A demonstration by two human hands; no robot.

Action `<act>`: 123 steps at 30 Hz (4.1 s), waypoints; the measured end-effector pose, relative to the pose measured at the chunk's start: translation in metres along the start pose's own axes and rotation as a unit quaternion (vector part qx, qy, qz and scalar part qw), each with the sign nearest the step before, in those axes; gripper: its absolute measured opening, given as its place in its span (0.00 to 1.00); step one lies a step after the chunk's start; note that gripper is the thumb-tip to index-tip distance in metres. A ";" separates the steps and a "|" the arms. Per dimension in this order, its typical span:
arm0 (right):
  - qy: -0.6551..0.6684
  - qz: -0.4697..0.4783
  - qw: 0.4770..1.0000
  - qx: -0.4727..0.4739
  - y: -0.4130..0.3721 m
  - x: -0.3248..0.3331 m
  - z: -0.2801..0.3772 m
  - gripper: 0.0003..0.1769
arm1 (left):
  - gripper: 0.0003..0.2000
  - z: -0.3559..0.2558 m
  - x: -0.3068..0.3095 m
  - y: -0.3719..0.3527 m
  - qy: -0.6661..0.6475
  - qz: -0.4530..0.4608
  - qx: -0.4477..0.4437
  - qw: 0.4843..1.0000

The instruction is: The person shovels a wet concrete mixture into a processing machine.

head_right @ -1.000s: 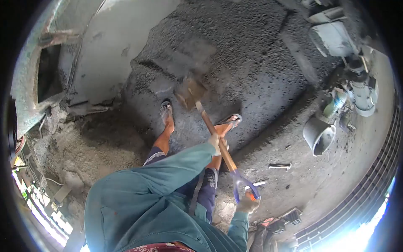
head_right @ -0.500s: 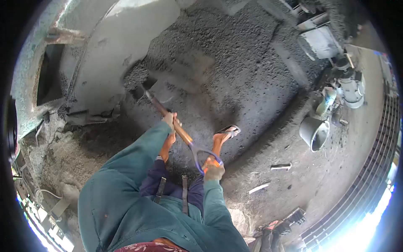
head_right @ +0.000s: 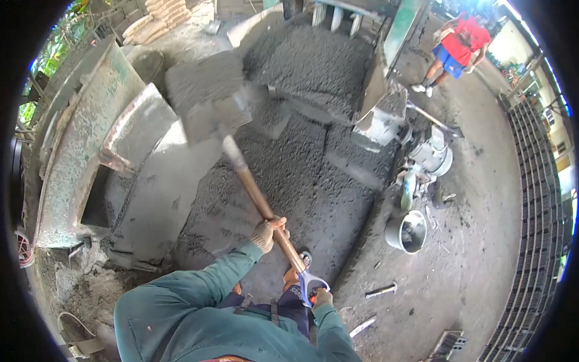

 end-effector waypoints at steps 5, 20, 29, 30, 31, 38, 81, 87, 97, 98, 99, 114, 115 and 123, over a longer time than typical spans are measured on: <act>-0.058 0.067 0.981 -0.171 0.027 0.008 0.050 0.06 | 0.10 -0.031 -0.040 -0.019 0.010 -0.022 -0.024 0.999; -0.222 0.575 0.459 0.640 -0.369 -0.279 0.471 0.25 | 0.06 0.000 0.274 -0.017 -0.498 -0.348 0.011 0.794; -0.461 0.490 0.651 0.351 -0.322 -0.526 0.369 0.48 | 0.05 -0.055 0.425 -0.005 -0.671 -0.364 -0.184 0.619; -0.451 0.497 0.637 0.380 -0.318 -0.560 0.352 0.46 | 0.05 -0.070 0.439 -0.008 -0.669 -0.404 -0.195 0.592; -0.436 0.504 0.624 0.408 -0.319 -0.593 0.333 0.45 | 0.05 -0.076 0.460 0.002 -0.637 -0.457 -0.094 0.614; -0.379 0.531 0.753 0.094 -0.330 -0.738 0.235 0.38 | 0.08 -0.148 0.545 0.099 -0.554 -0.421 0.040 0.718; -0.313 0.390 0.793 0.349 -0.315 -0.507 0.560 0.36 | 0.10 -0.226 0.202 0.181 -0.481 -0.189 0.116 0.848; -0.336 0.377 0.740 0.445 -0.310 -0.406 0.502 0.22 | 0.14 -0.126 0.301 0.161 -0.351 -0.348 0.216 0.842; -0.141 0.033 0.985 0.096 -0.149 -0.100 0.338 0.29 | 0.17 0.027 0.199 0.087 -0.418 -0.281 0.179 0.845; -0.181 0.017 0.979 0.088 -0.137 -0.062 0.316 0.27 | 0.17 0.062 0.183 0.076 -0.359 -0.280 0.198 0.868; -0.137 -0.037 0.988 0.065 -0.119 -0.006 0.277 0.22 | 0.18 0.093 0.148 0.056 -0.299 -0.277 0.219 0.887; -0.096 -0.529 0.841 -0.062 -0.379 0.283 0.124 0.10 | 0.12 0.469 0.032 -0.179 0.123 -0.196 0.594 0.770; -0.088 -0.536 0.836 -0.075 -0.373 0.286 0.107 0.11 | 0.11 0.489 0.042 -0.173 0.125 -0.224 0.601 0.757; -0.134 -0.345 0.905 -0.209 -0.199 0.107 0.023 0.10 | 0.05 0.400 0.146 0.067 0.127 -0.212 0.354 0.902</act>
Point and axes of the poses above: each hand's wrist, its own y-axis towards the middle knuckle, its own x-axis out of the back of the hand, z = x × y, the point moved 8 cm from there along y, towards the middle knuckle, and after that the axes turned 12 degrees about -z, right-handed, at the moved point
